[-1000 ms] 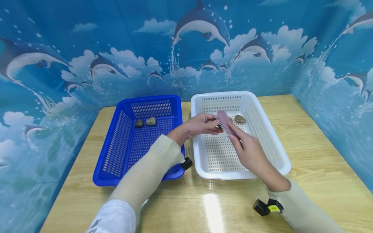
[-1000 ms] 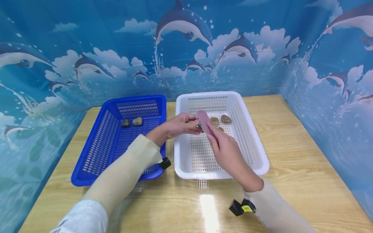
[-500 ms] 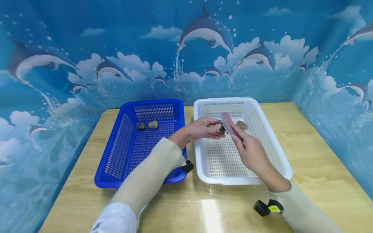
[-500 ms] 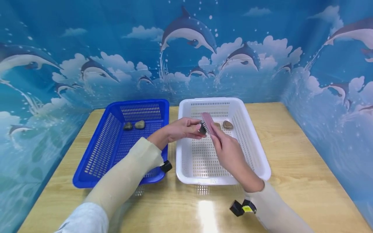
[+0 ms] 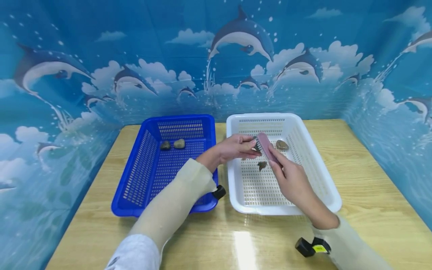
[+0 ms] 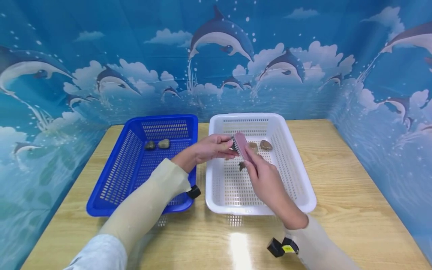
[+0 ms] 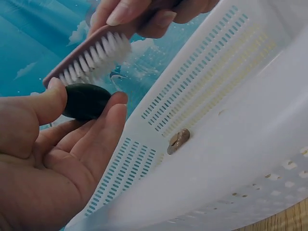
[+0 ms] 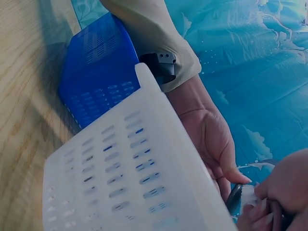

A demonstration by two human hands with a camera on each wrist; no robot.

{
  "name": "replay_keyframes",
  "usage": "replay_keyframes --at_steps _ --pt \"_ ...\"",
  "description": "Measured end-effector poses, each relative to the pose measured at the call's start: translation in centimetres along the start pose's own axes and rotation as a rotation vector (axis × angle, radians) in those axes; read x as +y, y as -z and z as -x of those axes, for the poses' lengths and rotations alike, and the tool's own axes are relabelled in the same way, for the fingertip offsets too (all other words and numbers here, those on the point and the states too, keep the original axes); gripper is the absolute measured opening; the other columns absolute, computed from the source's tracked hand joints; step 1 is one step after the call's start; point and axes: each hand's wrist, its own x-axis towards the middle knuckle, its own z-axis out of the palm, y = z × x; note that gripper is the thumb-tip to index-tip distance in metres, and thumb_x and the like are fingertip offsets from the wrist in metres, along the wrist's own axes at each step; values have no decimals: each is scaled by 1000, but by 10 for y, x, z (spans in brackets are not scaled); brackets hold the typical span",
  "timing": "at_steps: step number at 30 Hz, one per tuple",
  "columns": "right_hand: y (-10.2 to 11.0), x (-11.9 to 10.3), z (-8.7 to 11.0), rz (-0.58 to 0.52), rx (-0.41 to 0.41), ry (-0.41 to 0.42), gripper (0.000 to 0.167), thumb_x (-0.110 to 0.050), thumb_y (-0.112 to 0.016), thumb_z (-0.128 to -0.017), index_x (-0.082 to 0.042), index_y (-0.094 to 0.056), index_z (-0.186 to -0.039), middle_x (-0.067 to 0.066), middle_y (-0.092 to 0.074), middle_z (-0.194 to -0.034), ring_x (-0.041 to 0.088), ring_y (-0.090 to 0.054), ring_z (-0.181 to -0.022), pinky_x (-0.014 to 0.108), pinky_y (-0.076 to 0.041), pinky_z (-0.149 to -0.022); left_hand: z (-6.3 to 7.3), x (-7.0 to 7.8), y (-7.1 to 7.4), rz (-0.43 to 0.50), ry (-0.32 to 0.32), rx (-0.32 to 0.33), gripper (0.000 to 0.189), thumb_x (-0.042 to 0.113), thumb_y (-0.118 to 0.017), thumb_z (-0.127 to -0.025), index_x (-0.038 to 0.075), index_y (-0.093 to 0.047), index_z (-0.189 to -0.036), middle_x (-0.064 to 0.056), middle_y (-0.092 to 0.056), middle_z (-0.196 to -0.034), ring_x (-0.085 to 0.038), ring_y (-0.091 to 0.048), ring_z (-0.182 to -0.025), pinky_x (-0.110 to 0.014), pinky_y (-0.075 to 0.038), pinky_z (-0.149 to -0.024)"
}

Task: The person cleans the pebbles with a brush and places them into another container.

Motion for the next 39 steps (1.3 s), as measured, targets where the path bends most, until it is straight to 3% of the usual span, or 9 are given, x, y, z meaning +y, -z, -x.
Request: replay_keyframes --at_steps 4,9,11,15,18,22,27,30,39 --pt "-1 -3 -2 13 9 19 44 -15 -50 -102 -6 -45 -145 8 -58 -74 9 -39 -49 24 -40 -46 1 -4 -1 -41 4 -60 45 11 -40 -105 -1 -33 -149 -28 -47 -140 -40 -49 -127 -46 -43 -107" --pt "0 -2 -3 41 -12 -29 44 -17 -48 -104 -6 -43 -146 5 -48 -65 11 -39 -49 25 -40 -45 3 -6 -3 -67 21 -171 44 8 -36 -106 -5 -34 -147 -32 -44 -140 -42 -48 -127 -50 -40 -109" --pt "2 -1 -3 52 -20 -55 44 -19 -47 -104 -6 -42 -147 5 -47 -64 12 -40 -49 26 -40 -45 3 -5 -3 -59 19 -172 44 9 -36 -106 -3 -33 -148 -32 -44 -140 -41 -48 -127 -48 -42 -108" --pt "4 3 -2 53 -28 -61 45 -19 -45 -105 -6 -40 -148 7 -50 -67 14 -43 -51 29 -46 -51 3 1 -2 -2 11 -102 45 11 -37 -106 1 -31 -150 -28 -45 -142 -39 -47 -129 -41 -47 -104" --pt "1 4 0 44 -8 -20 45 -16 -47 -104 -5 -40 -148 20 -67 -95 26 -61 -68 41 -55 -66 3 4 -1 28 -1 -67 46 11 -37 -106 2 -29 -151 -25 -44 -144 -39 -46 -130 -38 -48 -103" --pt "-2 4 1 42 18 27 45 -13 -49 -103 -5 -41 -147 25 -53 -135 38 -64 -98 53 -55 -82 1 3 0 42 -20 -52 45 11 -36 -106 1 -32 -150 -26 -45 -143 -39 -45 -130 -37 -49 -103" --pt "-3 -1 -1 60 -2 49 45 -13 -49 -103 -5 -41 -147 25 -56 -132 24 -56 -66 40 -50 -65 0 -1 1 44 -20 -55 44 11 -36 -106 1 -32 -150 -28 -46 -141 -40 -46 -130 -42 -44 -107" --pt "-3 -4 -3 66 -5 61 45 -12 -49 -103 -4 -42 -146 26 -58 -130 19 -51 -60 38 -49 -63 1 -3 0 36 -6 -85 45 11 -35 -106 2 -32 -150 -29 -45 -141 -41 -46 -129 -44 -43 -108" --pt "-1 -6 -8 76 7 1 44 -14 -49 -103 -5 -43 -146 28 -62 -120 26 -56 -65 42 -50 -63 5 -3 0 -16 -42 -193 44 5 -32 -106 -4 -29 -149 -33 -42 -141 -44 -43 -130 -49 -40 -109"
